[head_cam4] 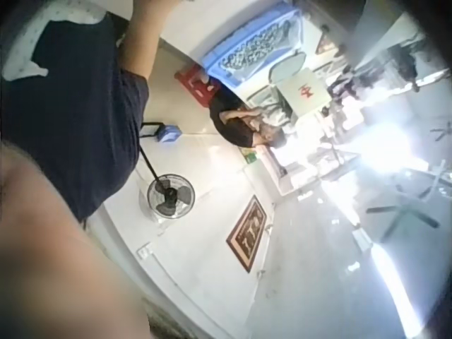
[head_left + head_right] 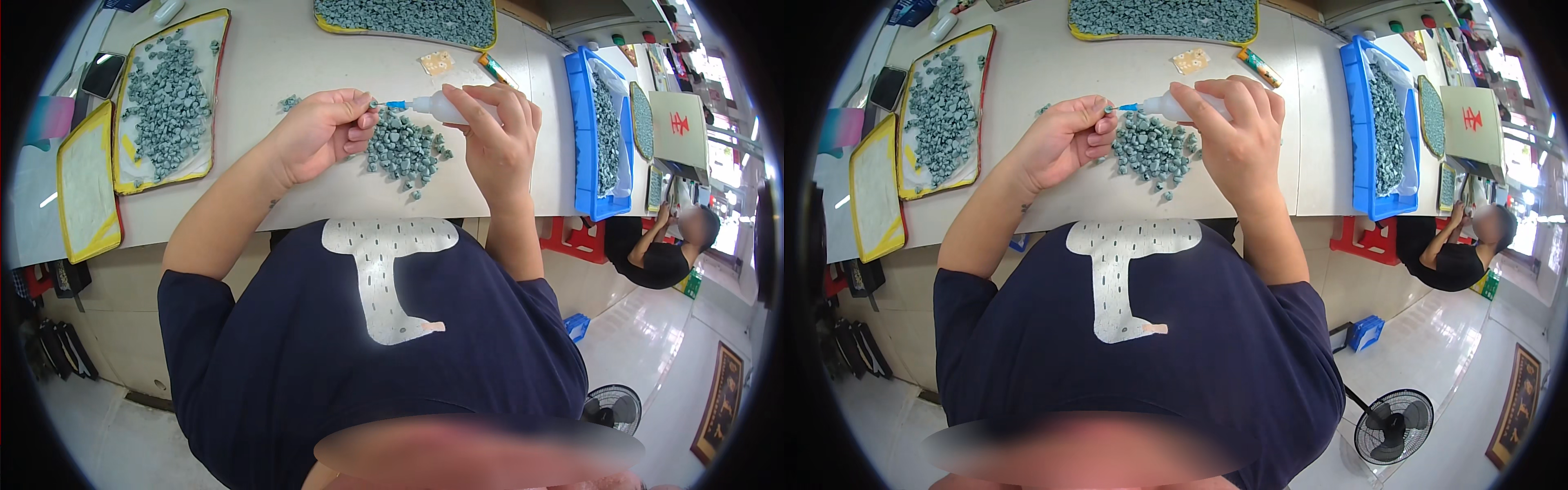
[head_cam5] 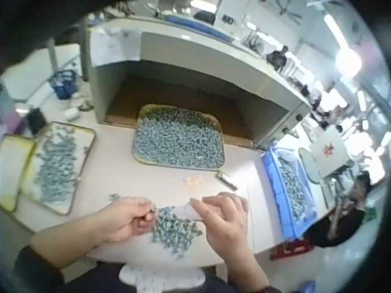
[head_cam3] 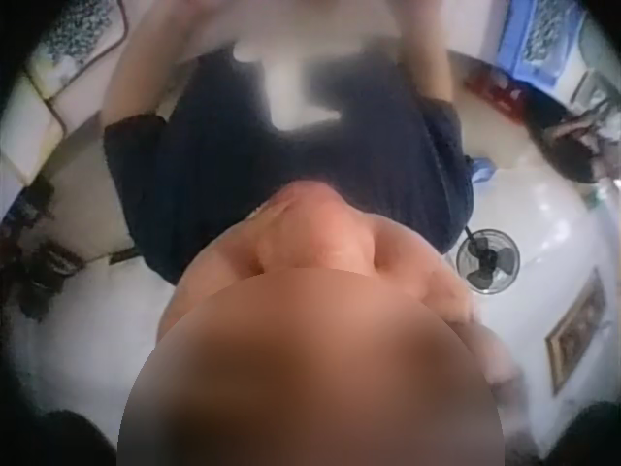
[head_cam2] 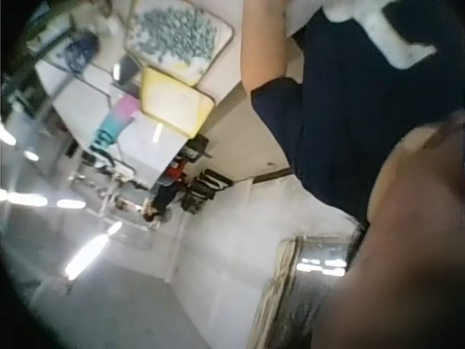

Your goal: Assembling small plastic components using a glue bottle at a workstation.

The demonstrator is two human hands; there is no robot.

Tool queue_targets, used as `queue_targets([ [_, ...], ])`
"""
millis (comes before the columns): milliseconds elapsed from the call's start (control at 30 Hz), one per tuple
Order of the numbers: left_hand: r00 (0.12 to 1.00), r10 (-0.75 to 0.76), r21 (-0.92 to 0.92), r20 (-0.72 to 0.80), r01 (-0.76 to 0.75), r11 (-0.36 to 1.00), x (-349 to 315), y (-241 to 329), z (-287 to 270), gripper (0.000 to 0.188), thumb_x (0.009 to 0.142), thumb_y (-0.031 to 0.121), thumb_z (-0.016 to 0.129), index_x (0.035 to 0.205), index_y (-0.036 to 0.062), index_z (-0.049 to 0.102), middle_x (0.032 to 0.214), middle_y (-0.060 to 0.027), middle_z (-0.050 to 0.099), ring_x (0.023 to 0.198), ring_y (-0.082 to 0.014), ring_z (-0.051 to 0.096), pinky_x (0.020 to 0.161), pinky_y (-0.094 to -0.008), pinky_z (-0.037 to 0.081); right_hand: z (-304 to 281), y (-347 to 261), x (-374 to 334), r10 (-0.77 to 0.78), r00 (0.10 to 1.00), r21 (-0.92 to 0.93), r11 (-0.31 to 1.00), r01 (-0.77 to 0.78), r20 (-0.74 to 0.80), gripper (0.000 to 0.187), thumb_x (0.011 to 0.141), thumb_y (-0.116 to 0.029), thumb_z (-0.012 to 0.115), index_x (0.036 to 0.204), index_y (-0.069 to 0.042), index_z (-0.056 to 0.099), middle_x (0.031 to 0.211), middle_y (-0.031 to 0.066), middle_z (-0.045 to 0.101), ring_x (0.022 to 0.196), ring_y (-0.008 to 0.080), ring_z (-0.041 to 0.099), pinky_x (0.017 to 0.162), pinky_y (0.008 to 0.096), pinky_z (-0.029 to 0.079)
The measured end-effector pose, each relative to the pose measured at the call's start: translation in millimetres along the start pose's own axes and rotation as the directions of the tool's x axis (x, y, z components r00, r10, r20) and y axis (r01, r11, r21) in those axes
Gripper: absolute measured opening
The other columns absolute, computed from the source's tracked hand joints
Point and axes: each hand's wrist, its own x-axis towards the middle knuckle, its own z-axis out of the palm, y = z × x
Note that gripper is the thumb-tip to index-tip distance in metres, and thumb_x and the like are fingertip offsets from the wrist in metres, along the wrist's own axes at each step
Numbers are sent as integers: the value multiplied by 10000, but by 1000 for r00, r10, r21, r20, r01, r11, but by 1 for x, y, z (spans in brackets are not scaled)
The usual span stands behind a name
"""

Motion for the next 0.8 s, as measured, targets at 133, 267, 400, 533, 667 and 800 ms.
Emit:
queue_targets([
  [133, 1000, -1, 2, -7, 1, 1000, -1, 0, 0, 186, 994, 164, 445, 846, 51, 453, 757, -1, 484, 630, -104, 389, 592, -237, 358, -2, -1, 1, -19, 1000, -56, 998, 18, -6, 384, 628, -97, 763, 992, -208, 717, 893, -33, 637, 873, 175, 587, 789, 314, 377],
  [267, 1000, -1, 6, -7, 1, 1000, 0, 0, -1, 183, 993, 165, 448, 853, 49, 458, 759, -1, 489, 630, -104, 390, 593, -237, 360, -2, -1, 2, -32, 999, -57, 998, 31, -14, 387, 617, -98, 766, 986, -206, 719, 889, -35, 634, 871, 174, 586, 780, 312, 364],
  [400, 1000, 12, 5, -7, -12, 1000, 0, 0, -1, 180, 994, 166, 445, 864, 43, 471, 768, -5, 496, 632, -105, 393, 594, -238, 361, -3, 2, 2, 9, 1000, 35, 999, -8, -27, 406, 624, -57, 776, 1007, -175, 709, 906, 12, 635, 884, 191, 599, 803, 311, 409],
  [533, 999, 40, 1, 2, -40, 999, 3, -1, -2, 162, 987, 155, 461, 896, 27, 501, 788, -12, 508, 644, -106, 405, 598, -238, 370, 9, 15, -6, 283, 956, 431, 874, -225, -76, 399, 696, 11, 759, 1072, -87, 666, 973, 69, 642, 928, 194, 612, 837, 304, 462],
  [667, 997, 72, 3, -20, -72, 997, 6, -6, 0, 142, 975, 139, 492, 937, 8, 531, 813, -21, 523, 665, -105, 423, 604, -238, 384, 29, 23, -19, 476, 868, 635, 628, -450, 144, 418, 775, 34, 713, 1168, -2, 575, 1055, 115, 636, 993, 195, 609, 872, 300, 488],
  [800, 995, 94, -9, -10, -95, 995, 12, -11, 4, 136, 961, 128, 526, 971, -6, 548, 840, -33, 544, 685, -102, 440, 609, -235, 397, 56, 37, -36, 530, 787, 720, 405, -563, 317, 462, 804, 11, 705, 1218, 39, 502, 1097, 116, 630, 1034, 179, 598, 892, 292, 476],
])
